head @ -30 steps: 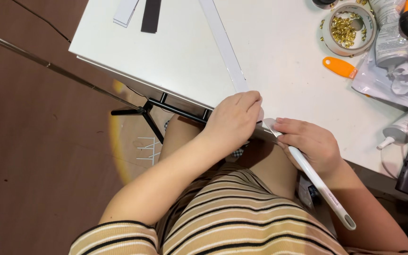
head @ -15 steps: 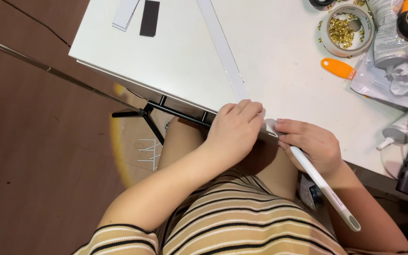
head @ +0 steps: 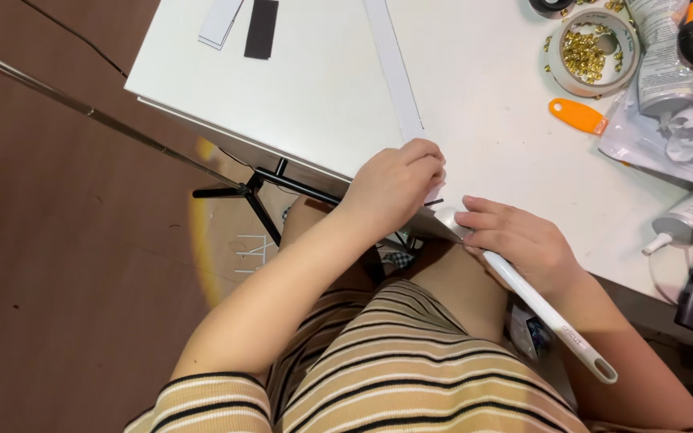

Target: The person scrapes a dark strip of material on a white tabletop using a white-handled scraper. They repeatedly rub the tool along the strip, remove debris, and reposition the strip to continue scraping different sections.

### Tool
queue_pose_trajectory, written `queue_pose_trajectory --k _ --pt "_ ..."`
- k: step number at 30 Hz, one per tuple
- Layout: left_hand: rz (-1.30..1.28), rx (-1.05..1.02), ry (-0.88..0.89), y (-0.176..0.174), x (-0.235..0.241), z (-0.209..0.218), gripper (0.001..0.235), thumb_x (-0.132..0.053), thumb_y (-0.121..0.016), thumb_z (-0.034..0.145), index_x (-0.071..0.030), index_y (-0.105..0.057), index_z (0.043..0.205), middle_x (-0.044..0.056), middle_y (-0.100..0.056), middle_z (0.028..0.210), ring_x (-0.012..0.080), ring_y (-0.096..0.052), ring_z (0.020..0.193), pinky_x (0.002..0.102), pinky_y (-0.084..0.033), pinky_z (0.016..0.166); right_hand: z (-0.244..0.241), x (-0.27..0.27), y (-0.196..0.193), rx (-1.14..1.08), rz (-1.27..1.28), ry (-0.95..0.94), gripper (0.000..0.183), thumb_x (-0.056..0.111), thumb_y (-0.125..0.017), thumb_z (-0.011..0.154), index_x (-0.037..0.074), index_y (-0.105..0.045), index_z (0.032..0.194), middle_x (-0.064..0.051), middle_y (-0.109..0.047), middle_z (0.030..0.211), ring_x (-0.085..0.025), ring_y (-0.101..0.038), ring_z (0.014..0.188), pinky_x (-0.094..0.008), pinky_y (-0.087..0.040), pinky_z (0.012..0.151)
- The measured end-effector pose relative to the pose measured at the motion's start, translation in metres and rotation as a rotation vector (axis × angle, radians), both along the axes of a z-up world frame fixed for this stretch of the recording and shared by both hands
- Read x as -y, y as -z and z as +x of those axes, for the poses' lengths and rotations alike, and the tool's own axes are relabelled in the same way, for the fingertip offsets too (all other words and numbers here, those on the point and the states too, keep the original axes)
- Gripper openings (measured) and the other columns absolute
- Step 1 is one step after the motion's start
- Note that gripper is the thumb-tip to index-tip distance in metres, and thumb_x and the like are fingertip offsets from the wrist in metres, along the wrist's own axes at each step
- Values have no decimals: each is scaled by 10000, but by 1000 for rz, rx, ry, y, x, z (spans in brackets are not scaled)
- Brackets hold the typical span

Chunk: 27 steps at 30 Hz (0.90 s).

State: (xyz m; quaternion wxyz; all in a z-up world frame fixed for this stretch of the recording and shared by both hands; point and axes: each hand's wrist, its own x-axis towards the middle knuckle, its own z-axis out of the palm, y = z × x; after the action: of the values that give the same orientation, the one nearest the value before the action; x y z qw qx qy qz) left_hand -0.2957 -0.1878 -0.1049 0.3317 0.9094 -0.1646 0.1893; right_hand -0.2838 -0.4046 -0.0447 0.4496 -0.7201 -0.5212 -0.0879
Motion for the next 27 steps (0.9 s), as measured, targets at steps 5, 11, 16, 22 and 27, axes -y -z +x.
queue_pose_trajectory --k 5,11,16,22,27 --pt "105 -203 -208 -47 -5 -9 539 -291 -813 910 -72 -626 1365 332 -338 1568 546 -283 1497 763 -197 1168 5 2 4 55 -129 -72 221 150 -619 1001 -32 -716 922 -213 -763 1041 -479 -726 1071 -520 -594 882" --pt "164 -406 -195 -47 -13 -1 619 -443 -626 1003 -65 -531 1485 285 -434 1568 467 -302 1520 719 -94 1189 7 -4 3 77 -208 -64 244 175 -586 1031 -26 -696 950 -207 -743 1021 -466 -720 1068 -507 -586 891" --pt "187 -385 -207 -35 -13 -1 586 -450 -571 1026 -100 -524 1494 216 -432 1594 448 -286 1531 703 -99 1201 5 -5 -4 48 -261 -49 178 129 -617 1008 -21 -697 955 -196 -744 1026 -454 -720 1088 -504 -582 914" --pt "193 -371 -222 -28 -12 0 574 -460 -519 1040 -118 -518 1500 191 -413 1615 437 -270 1540 685 -87 1209 6 -4 -5 -8 -289 -40 163 144 -629 997 1 -704 971 -164 -748 1054 -422 -718 1121 -492 -572 944" --pt "330 -243 -343 -13 -6 1 599 -543 -542 975 -217 -520 1477 86 -381 1632 390 -306 1525 610 -220 1229 20 14 1 38 -483 -195 248 45 -506 1017 -12 -650 1211 -188 -645 1376 -385 -606 1330 -481 -481 1169"
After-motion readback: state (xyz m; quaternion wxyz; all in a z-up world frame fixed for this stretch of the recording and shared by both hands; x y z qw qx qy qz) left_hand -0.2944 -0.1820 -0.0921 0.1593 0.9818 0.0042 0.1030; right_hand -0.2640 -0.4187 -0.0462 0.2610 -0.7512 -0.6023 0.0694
